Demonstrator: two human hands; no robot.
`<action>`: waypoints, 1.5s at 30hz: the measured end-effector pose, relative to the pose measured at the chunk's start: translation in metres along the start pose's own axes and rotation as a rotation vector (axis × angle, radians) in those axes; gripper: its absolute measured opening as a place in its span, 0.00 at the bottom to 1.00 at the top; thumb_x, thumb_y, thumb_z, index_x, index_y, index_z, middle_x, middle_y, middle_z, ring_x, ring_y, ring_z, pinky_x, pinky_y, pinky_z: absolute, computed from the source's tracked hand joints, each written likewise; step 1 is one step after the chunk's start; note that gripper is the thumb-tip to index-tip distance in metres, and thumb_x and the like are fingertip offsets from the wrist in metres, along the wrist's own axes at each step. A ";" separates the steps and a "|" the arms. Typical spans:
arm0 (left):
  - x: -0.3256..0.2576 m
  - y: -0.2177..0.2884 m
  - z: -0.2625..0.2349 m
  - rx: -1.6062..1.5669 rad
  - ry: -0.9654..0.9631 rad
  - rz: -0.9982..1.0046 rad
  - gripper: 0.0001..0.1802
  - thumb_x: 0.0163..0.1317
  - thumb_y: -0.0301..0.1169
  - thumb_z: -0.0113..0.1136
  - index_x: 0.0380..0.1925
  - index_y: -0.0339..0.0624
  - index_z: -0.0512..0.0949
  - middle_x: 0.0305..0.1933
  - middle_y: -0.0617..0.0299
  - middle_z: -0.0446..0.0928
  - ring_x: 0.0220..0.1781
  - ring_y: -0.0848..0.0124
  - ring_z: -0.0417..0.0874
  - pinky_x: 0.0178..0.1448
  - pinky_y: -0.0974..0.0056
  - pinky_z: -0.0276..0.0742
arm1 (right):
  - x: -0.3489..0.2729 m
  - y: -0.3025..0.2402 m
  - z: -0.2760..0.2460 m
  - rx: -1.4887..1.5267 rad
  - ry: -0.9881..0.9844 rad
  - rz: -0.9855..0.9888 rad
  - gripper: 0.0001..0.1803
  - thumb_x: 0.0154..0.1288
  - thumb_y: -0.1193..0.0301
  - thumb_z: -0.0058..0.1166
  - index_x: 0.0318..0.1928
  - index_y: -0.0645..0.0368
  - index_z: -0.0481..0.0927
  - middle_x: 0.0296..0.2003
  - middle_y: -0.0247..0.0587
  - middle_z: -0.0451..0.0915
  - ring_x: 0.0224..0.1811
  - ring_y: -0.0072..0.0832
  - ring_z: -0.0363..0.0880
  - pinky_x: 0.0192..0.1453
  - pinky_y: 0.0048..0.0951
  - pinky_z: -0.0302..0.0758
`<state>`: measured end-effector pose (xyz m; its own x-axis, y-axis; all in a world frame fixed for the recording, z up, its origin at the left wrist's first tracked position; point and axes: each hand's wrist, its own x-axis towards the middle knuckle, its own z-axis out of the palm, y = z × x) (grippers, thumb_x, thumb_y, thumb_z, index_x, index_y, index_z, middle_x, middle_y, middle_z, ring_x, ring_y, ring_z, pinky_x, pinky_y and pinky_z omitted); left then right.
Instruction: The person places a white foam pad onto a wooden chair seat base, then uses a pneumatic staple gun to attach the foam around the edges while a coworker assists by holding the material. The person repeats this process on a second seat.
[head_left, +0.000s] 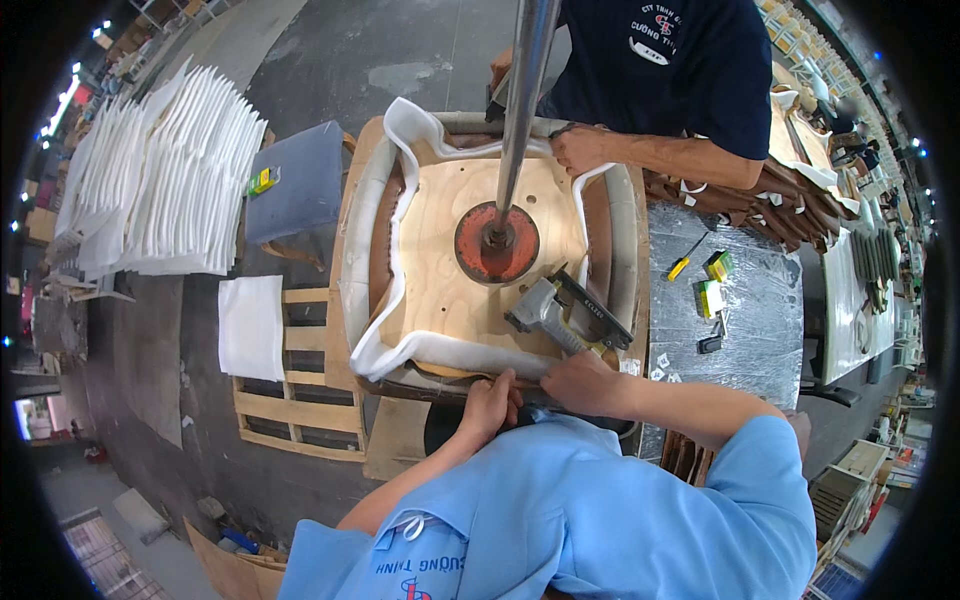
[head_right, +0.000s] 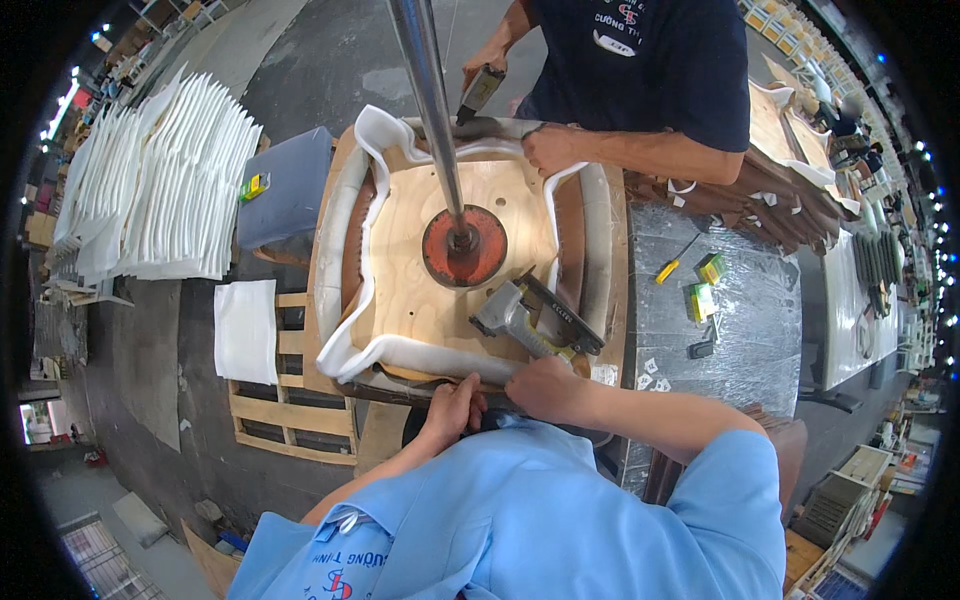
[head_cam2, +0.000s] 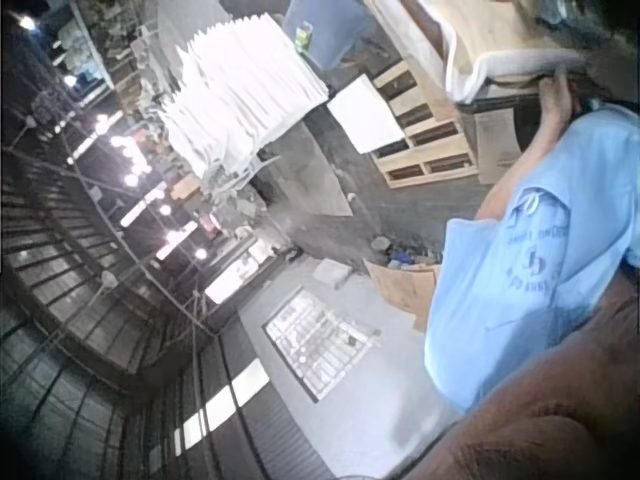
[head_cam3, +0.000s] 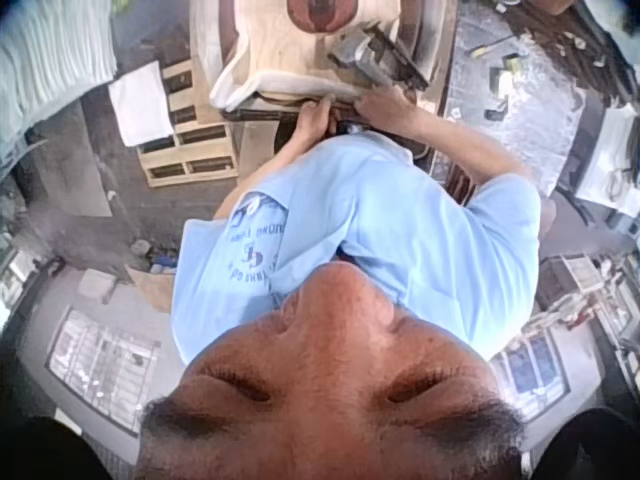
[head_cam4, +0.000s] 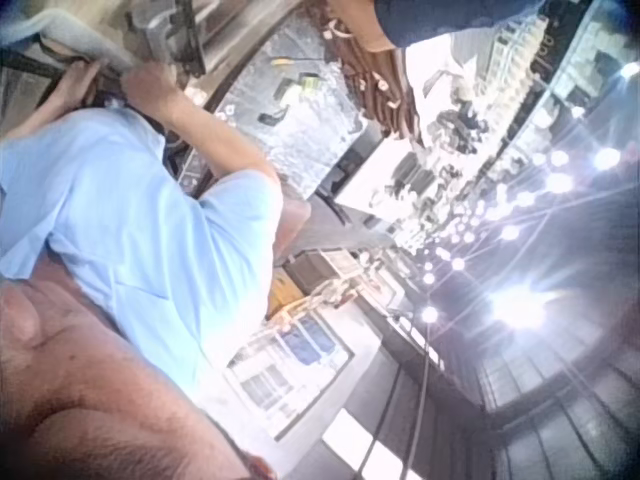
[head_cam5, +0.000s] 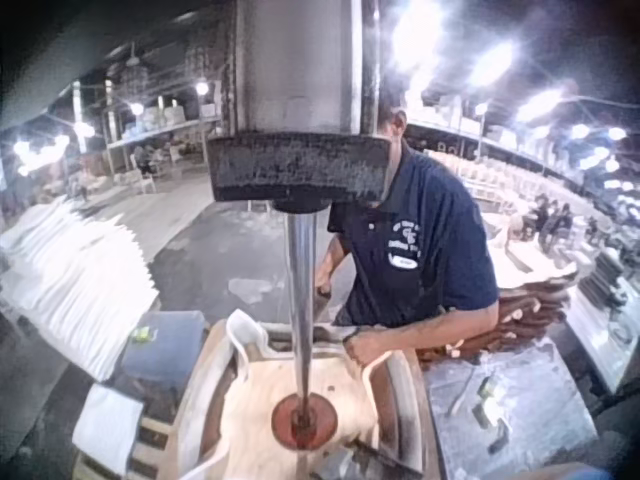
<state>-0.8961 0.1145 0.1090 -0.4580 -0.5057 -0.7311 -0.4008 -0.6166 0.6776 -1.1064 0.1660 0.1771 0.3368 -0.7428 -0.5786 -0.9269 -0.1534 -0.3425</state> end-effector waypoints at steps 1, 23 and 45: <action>0.000 0.001 -0.004 -0.001 -0.060 0.005 0.32 0.79 0.50 0.54 0.25 0.33 0.83 0.15 0.57 0.77 0.17 0.68 0.77 0.27 0.60 0.71 | -0.002 -0.002 -0.003 0.054 -0.001 0.026 0.12 0.71 0.66 0.57 0.40 0.60 0.89 0.38 0.47 0.90 0.42 0.47 0.91 0.44 0.48 0.85; 0.036 0.058 -0.017 1.343 -0.290 1.296 0.16 0.57 0.41 0.75 0.32 0.44 0.80 0.32 0.54 0.80 0.35 0.53 0.84 0.42 0.48 0.81 | -0.065 -0.014 -0.037 0.642 1.224 0.434 0.28 0.61 0.68 0.73 0.59 0.61 0.76 0.34 0.46 0.87 0.32 0.44 0.87 0.39 0.47 0.81; 0.090 0.079 -0.005 1.156 -0.726 1.482 0.15 0.71 0.38 0.66 0.26 0.45 0.78 0.22 0.52 0.80 0.24 0.51 0.84 0.28 0.49 0.78 | -0.021 -0.152 0.089 1.408 1.228 0.893 0.28 0.65 0.63 0.75 0.61 0.61 0.83 0.52 0.46 0.89 0.55 0.33 0.87 0.63 0.37 0.80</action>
<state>-0.9646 0.0172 0.0965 -0.9033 0.3123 0.2940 0.4270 0.7196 0.5476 -0.9580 0.2635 0.1754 -0.8492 -0.3583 -0.3880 0.1966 0.4674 -0.8619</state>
